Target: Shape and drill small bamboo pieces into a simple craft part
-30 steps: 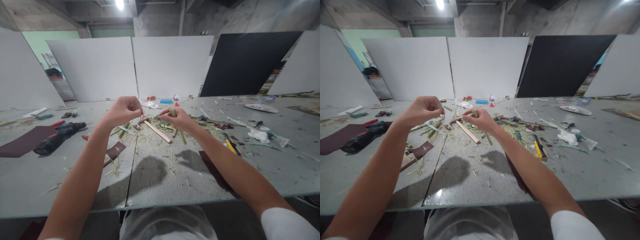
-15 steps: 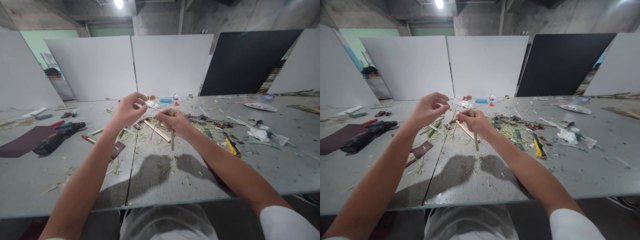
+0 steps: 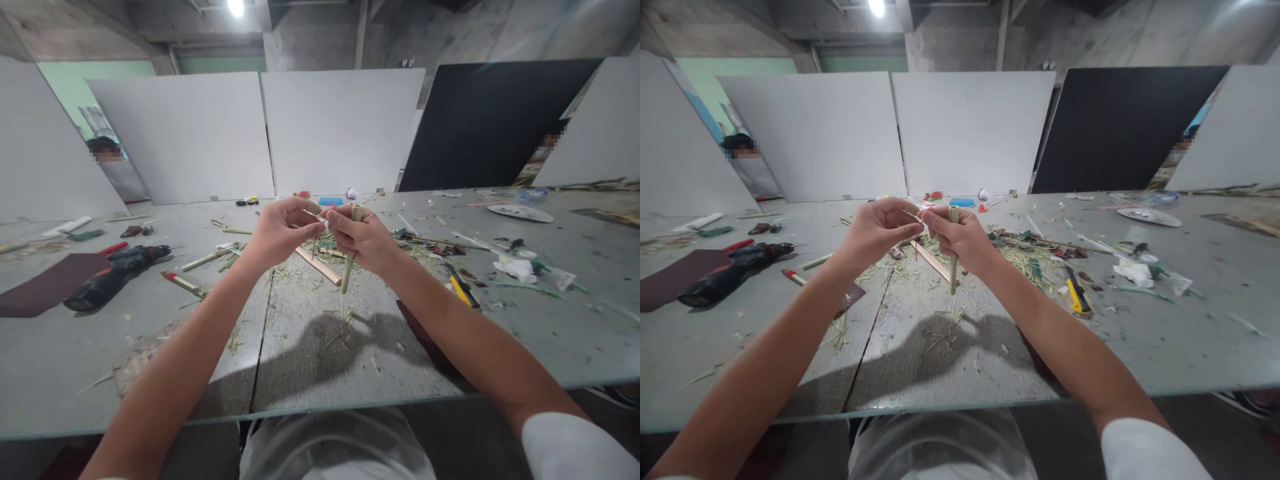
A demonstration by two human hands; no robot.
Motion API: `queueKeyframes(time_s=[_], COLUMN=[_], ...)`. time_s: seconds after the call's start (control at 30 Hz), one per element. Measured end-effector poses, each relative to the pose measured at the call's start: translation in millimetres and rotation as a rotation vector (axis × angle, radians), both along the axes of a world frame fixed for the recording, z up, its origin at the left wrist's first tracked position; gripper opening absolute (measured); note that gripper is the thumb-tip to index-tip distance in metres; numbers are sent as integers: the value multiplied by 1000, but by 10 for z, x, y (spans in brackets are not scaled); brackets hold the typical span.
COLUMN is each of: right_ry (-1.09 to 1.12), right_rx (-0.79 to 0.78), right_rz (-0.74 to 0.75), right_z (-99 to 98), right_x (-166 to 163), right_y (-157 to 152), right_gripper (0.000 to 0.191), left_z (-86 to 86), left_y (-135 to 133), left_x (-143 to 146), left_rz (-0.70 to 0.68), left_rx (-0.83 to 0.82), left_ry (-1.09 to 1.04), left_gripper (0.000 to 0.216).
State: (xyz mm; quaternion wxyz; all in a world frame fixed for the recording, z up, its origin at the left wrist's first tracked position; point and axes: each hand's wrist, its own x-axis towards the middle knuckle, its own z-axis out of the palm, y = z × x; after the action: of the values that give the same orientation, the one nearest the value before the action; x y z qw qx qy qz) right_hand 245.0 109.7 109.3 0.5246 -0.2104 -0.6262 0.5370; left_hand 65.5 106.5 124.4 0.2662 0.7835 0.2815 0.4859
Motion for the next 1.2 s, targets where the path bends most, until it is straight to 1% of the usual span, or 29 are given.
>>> queueKeyframes(time_s=[0.07,0.13,0.2,0.27,0.33,0.43,0.6,0.73,0.87,1.0,1.13,1.2], right_ry=[7,-4,-27,-64,-125,-207,-190,-205,-235,-310,-294,-250], right_rx=[6,27,60,90,112,132,122,138,157,182,159,121], right_rz=[-23,-84,-149,-176,-161,-137,-140,-138,-135,-145,-170,-177], right_z=[3,1,2,9,19,30,37,57,75,79,104,126], right_x=[4,16,42,79,119,157,145,138,155,174,217,265], right_y=[9,24,40,53,59,56,27,-3,-9,-5,-1,20], right_gripper=[32,32,32,31,30,29,27,26,29,29,22,17], left_z=[13,35,53,63,67,75,101,108,111,132,171,190], left_y=[-8,-22,-30,-30,-27,-43,-124,-155,-144,-133,-88,-30], left_x=[-23,-43,-58,-67,-71,-63,-14,8,-13,-32,-113,-235], left_rz=[10,28,62,96,109,97,115,111,121,156,201,265], left_rx=[-6,-4,20,55,56,-3,-130,-156,-142,-111,-20,33], left_ry=[11,30,51,62,47,3,7,3,-13,-9,-17,64], left_gripper=[25,25,26,25,25,24,30,30,31,33,28,25])
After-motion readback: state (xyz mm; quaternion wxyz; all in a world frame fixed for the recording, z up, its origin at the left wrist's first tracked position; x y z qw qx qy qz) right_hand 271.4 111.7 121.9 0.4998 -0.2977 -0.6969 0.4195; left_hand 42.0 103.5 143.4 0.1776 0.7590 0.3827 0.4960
